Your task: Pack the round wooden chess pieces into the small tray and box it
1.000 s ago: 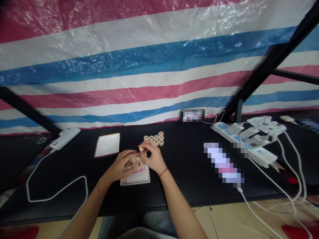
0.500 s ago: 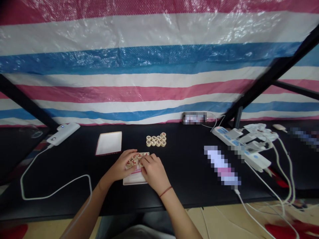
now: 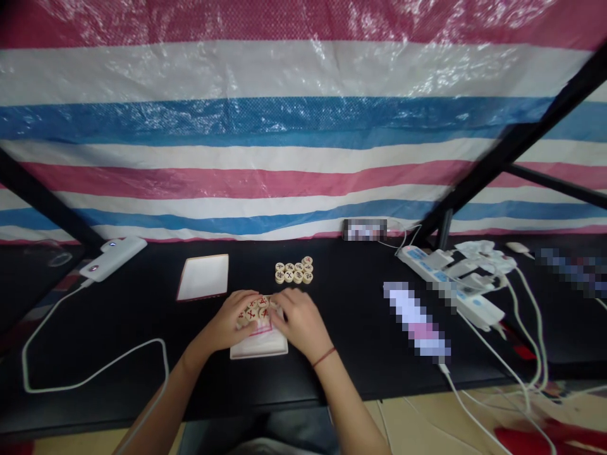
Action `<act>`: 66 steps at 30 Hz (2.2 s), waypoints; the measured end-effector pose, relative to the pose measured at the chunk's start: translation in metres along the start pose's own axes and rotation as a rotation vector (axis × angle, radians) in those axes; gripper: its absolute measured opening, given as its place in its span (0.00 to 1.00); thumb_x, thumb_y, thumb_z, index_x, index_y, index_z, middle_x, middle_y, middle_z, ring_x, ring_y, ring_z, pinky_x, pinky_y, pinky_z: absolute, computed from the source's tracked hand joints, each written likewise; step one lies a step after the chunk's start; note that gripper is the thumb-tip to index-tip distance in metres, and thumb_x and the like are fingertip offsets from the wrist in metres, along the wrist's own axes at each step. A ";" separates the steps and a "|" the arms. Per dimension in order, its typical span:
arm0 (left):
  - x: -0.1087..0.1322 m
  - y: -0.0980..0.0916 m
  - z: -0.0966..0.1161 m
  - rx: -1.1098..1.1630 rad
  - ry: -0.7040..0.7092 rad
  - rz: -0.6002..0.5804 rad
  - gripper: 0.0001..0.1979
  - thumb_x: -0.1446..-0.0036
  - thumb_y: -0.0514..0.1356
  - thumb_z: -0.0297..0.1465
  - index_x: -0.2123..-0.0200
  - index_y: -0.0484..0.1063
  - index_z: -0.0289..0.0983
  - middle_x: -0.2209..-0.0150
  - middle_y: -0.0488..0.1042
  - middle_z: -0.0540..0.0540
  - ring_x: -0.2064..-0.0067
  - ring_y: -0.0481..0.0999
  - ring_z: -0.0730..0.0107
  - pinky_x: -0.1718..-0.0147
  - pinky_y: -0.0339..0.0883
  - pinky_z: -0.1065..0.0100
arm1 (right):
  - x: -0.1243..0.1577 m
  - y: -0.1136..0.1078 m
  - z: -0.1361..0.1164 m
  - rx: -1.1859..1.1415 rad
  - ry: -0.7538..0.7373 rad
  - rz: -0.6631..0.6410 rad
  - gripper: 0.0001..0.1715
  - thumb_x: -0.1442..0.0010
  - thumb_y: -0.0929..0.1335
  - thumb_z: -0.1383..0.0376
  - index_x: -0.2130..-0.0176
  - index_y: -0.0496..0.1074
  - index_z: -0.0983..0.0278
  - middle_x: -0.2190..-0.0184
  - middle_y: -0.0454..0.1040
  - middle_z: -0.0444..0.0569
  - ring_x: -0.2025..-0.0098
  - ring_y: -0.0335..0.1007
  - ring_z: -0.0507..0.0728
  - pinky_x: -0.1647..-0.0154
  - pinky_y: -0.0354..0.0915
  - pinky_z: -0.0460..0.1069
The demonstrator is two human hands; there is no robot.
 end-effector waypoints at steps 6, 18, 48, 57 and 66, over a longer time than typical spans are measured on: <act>0.000 -0.001 -0.002 -0.007 -0.018 -0.006 0.29 0.46 0.62 0.31 0.40 0.62 0.42 0.46 0.69 0.41 0.44 0.67 0.57 0.43 0.62 0.53 | -0.067 -0.020 0.070 0.232 0.640 -0.065 0.25 0.35 0.60 0.51 0.48 0.68 0.65 0.58 0.75 0.59 0.58 0.74 0.63 0.61 0.64 0.52; 0.000 -0.001 -0.003 0.022 -0.081 -0.046 0.36 0.48 0.64 0.34 0.36 0.57 0.40 0.44 0.67 0.38 0.43 0.66 0.55 0.43 0.61 0.52 | -0.119 0.005 0.109 0.207 0.699 -0.485 0.22 0.39 0.64 0.58 0.52 0.74 0.70 0.52 0.74 0.65 0.50 0.72 0.64 0.54 0.64 0.52; 0.008 0.005 0.002 -0.069 0.069 0.217 0.22 0.36 0.55 0.35 0.40 0.61 0.43 0.47 0.70 0.41 0.46 0.72 0.63 0.47 0.68 0.60 | -0.021 0.007 -0.003 -1.120 0.284 -0.346 0.27 0.43 0.69 0.51 0.49 0.70 0.64 0.72 0.72 0.43 0.81 0.67 0.48 0.86 0.60 0.42; 0.007 0.004 0.018 0.128 0.039 0.324 0.13 0.41 0.58 0.28 0.52 0.70 0.40 0.56 0.76 0.44 0.55 0.77 0.67 0.54 0.72 0.67 | 0.009 0.020 -0.012 -1.332 0.540 -0.104 0.27 0.48 0.73 0.51 0.54 0.72 0.64 0.74 0.71 0.42 0.82 0.66 0.47 0.86 0.61 0.41; 0.009 0.006 0.018 0.115 -0.090 0.317 0.10 0.47 0.60 0.29 0.59 0.69 0.39 0.60 0.77 0.46 0.58 0.78 0.67 0.56 0.71 0.66 | 0.043 0.015 0.003 -0.778 0.522 0.224 0.19 0.43 0.69 0.53 0.56 0.73 0.63 0.60 0.77 0.51 0.57 0.75 0.59 0.52 0.70 0.55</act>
Point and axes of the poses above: each hand's wrist, its own x-axis away from the middle knuckle, its own y-axis out of the palm, z = x × y, the point moved 1 cm from there along -x, towards the middle knuckle
